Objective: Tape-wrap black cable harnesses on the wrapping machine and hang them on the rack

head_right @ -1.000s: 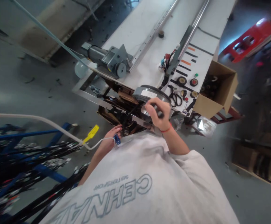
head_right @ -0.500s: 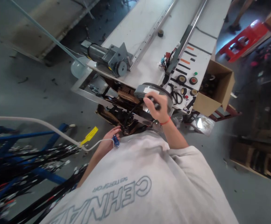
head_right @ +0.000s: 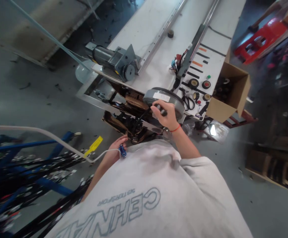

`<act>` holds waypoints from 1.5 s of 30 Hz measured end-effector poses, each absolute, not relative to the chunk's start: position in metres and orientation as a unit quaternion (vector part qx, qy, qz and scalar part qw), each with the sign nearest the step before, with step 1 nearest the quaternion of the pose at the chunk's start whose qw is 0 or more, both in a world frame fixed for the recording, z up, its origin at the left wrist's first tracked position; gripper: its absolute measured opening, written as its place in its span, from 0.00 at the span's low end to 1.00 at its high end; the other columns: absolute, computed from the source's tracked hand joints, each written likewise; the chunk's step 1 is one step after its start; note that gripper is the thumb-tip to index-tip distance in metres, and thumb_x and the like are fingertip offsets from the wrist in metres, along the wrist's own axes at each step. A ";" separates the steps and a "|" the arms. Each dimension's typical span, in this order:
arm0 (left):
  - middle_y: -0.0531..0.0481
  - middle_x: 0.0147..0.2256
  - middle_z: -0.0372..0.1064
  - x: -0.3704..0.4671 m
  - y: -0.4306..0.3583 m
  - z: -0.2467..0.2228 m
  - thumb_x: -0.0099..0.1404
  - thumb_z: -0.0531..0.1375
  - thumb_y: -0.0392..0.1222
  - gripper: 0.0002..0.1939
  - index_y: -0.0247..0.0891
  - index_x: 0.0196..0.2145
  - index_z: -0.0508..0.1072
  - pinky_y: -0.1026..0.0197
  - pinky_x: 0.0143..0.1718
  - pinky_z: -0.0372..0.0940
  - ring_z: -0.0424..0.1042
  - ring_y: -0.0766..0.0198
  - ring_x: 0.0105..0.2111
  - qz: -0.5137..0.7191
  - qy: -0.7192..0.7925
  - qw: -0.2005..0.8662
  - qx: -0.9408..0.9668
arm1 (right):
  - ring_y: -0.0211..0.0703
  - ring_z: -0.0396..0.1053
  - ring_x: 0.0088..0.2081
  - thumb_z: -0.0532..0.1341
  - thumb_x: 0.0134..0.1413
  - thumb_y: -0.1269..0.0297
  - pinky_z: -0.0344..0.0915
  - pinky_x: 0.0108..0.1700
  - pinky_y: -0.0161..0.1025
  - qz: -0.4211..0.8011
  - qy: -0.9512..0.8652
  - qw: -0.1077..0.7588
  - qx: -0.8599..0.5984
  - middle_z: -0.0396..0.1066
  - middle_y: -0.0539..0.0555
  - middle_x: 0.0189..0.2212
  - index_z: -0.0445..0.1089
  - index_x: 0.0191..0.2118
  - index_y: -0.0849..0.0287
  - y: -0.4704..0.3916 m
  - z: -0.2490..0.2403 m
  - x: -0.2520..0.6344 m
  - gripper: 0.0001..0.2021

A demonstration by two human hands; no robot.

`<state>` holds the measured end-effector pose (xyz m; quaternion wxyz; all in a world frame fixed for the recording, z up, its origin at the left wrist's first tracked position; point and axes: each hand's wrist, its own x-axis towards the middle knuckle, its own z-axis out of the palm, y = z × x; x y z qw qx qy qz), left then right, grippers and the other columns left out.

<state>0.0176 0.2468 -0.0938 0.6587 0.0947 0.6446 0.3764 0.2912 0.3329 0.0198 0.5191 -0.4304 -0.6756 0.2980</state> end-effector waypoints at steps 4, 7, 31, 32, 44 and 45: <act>0.54 0.32 0.69 0.018 0.248 -0.093 0.43 0.69 0.40 0.21 0.35 0.38 0.73 0.70 0.18 0.57 0.58 0.76 0.19 0.377 0.643 0.657 0.112 | 0.34 0.62 0.21 0.57 0.64 0.51 0.60 0.24 0.33 0.312 -0.650 0.541 -0.433 0.65 0.48 0.21 0.67 0.31 0.58 0.337 0.011 0.285 0.17; 0.53 0.32 0.69 0.017 0.247 -0.093 0.44 0.68 0.40 0.20 0.35 0.38 0.74 0.70 0.19 0.57 0.59 0.76 0.19 0.368 0.644 0.659 0.125 | 0.34 0.63 0.21 0.58 0.64 0.53 0.61 0.25 0.34 0.283 -0.665 0.578 -0.379 0.66 0.48 0.22 0.68 0.31 0.57 0.325 0.044 0.288 0.14; 0.56 0.30 0.69 0.028 0.258 -0.095 0.43 0.70 0.38 0.22 0.35 0.39 0.74 0.70 0.18 0.58 0.59 0.76 0.19 0.375 0.653 0.650 0.100 | 0.34 0.63 0.21 0.55 0.65 0.56 0.63 0.25 0.33 0.271 -0.727 0.535 -0.334 0.66 0.49 0.21 0.66 0.30 0.57 0.337 0.041 0.296 0.13; 0.55 0.30 0.69 0.030 0.259 -0.094 0.42 0.71 0.39 0.23 0.35 0.38 0.74 0.70 0.17 0.58 0.59 0.76 0.19 0.380 0.651 0.650 0.098 | 0.34 0.63 0.21 0.55 0.65 0.55 0.62 0.25 0.33 0.276 -0.724 0.531 -0.343 0.66 0.49 0.22 0.66 0.31 0.58 0.340 0.034 0.298 0.14; 0.52 0.30 0.71 0.060 0.261 -0.091 0.44 0.69 0.38 0.20 0.35 0.38 0.75 0.69 0.17 0.57 0.59 0.75 0.19 0.382 0.658 0.644 0.081 | 0.38 0.71 0.26 0.56 0.64 0.59 0.75 0.34 0.37 0.286 -0.758 0.570 -0.137 0.67 0.49 0.24 0.67 0.33 0.56 0.319 0.117 0.330 0.09; 0.53 0.31 0.71 0.061 0.261 -0.091 0.45 0.69 0.38 0.20 0.35 0.39 0.75 0.69 0.17 0.57 0.59 0.75 0.19 0.379 0.660 0.643 0.088 | 0.38 0.72 0.27 0.56 0.64 0.59 0.76 0.35 0.38 0.287 -0.761 0.568 -0.131 0.68 0.49 0.25 0.67 0.33 0.56 0.319 0.116 0.330 0.09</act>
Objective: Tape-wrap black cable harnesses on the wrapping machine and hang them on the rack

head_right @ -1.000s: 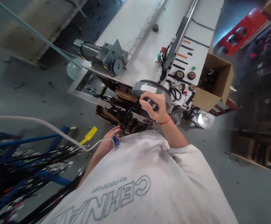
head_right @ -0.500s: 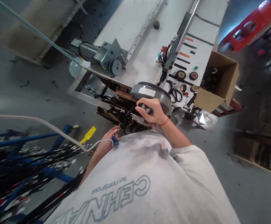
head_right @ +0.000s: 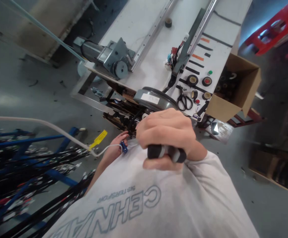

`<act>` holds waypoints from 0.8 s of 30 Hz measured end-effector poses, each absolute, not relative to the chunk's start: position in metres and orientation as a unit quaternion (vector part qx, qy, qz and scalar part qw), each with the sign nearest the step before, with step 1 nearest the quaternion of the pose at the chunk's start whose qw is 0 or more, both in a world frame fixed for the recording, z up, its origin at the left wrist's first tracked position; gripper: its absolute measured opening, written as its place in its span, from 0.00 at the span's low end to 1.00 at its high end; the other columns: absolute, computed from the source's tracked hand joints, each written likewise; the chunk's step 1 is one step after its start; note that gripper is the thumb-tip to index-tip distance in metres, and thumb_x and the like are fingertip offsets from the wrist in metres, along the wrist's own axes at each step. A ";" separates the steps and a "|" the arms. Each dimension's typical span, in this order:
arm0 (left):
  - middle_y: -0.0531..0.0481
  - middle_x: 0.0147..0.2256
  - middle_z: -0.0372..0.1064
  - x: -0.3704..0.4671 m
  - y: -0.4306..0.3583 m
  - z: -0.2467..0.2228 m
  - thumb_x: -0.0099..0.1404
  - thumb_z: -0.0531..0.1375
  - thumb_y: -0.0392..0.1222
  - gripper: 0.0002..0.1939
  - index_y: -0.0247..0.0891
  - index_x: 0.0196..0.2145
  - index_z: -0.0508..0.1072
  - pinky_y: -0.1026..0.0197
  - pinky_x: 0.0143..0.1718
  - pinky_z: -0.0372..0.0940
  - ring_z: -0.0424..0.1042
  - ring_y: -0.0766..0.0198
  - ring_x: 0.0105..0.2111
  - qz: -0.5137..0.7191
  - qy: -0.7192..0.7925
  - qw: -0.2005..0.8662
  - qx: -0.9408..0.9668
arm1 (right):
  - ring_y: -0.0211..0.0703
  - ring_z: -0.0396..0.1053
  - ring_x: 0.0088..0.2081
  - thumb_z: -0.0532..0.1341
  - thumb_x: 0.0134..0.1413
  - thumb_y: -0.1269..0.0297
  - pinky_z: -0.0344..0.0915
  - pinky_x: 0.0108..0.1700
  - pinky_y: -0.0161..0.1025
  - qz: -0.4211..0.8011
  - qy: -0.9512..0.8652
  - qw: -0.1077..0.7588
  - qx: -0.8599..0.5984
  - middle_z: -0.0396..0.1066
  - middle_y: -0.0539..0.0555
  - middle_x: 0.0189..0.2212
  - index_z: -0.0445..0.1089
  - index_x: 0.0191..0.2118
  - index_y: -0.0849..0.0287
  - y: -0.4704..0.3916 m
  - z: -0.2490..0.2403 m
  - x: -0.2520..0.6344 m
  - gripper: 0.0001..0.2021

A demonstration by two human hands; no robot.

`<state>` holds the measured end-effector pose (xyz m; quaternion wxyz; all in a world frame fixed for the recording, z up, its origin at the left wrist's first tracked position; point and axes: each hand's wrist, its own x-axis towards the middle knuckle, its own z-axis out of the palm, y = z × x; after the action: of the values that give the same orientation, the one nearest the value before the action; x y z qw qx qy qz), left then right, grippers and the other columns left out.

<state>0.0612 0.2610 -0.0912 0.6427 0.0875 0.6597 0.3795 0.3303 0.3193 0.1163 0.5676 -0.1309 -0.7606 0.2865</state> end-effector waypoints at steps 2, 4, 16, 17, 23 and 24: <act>0.53 0.31 0.70 0.064 0.261 -0.092 0.47 0.68 0.39 0.20 0.35 0.40 0.74 0.69 0.17 0.56 0.59 0.75 0.19 0.377 0.662 0.640 0.103 | 0.39 0.73 0.28 0.55 0.65 0.57 0.76 0.36 0.39 0.284 -0.762 0.567 -0.132 0.68 0.50 0.25 0.66 0.33 0.56 0.321 0.102 0.328 0.11; 0.53 0.32 0.70 0.065 0.260 -0.093 0.48 0.68 0.39 0.20 0.35 0.41 0.74 0.70 0.18 0.57 0.60 0.75 0.19 0.380 0.659 0.640 0.111 | 0.38 0.71 0.25 0.52 0.67 0.55 0.73 0.32 0.36 0.280 -0.761 0.559 -0.175 0.68 0.50 0.23 0.65 0.32 0.56 0.326 0.074 0.320 0.14; 0.53 0.33 0.69 0.057 0.267 -0.100 0.46 0.68 0.41 0.22 0.36 0.41 0.73 0.70 0.19 0.58 0.60 0.76 0.20 0.386 0.656 0.636 0.127 | 0.40 0.69 0.22 0.53 0.64 0.53 0.72 0.29 0.39 0.238 -0.716 0.619 -0.218 0.64 0.48 0.20 0.66 0.32 0.53 0.315 0.095 0.325 0.13; 0.52 0.34 0.70 0.055 0.268 -0.100 0.46 0.68 0.42 0.23 0.36 0.41 0.73 0.70 0.19 0.59 0.60 0.76 0.20 0.385 0.652 0.639 0.132 | 0.40 0.69 0.22 0.54 0.64 0.54 0.72 0.29 0.39 0.230 -0.712 0.630 -0.207 0.65 0.48 0.20 0.66 0.32 0.53 0.315 0.094 0.323 0.12; 0.54 0.31 0.69 0.032 0.273 -0.098 0.43 0.70 0.41 0.23 0.35 0.39 0.74 0.69 0.19 0.57 0.59 0.75 0.20 0.388 0.652 0.638 0.129 | 0.35 0.64 0.20 0.55 0.66 0.57 0.63 0.23 0.34 0.280 -0.698 0.562 -0.344 0.68 0.50 0.22 0.68 0.30 0.57 0.340 0.021 0.293 0.14; 0.54 0.31 0.69 0.029 0.273 -0.097 0.42 0.70 0.41 0.23 0.36 0.39 0.75 0.70 0.19 0.57 0.58 0.75 0.20 0.391 0.653 0.637 0.125 | 0.35 0.64 0.20 0.54 0.66 0.55 0.64 0.24 0.34 0.279 -0.699 0.558 -0.349 0.68 0.50 0.22 0.67 0.30 0.57 0.341 0.016 0.292 0.15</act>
<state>0.0287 0.2731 -0.0970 0.6369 0.1254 0.6526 0.3908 0.2916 0.3412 0.0162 0.5583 -0.3486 -0.6991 0.2793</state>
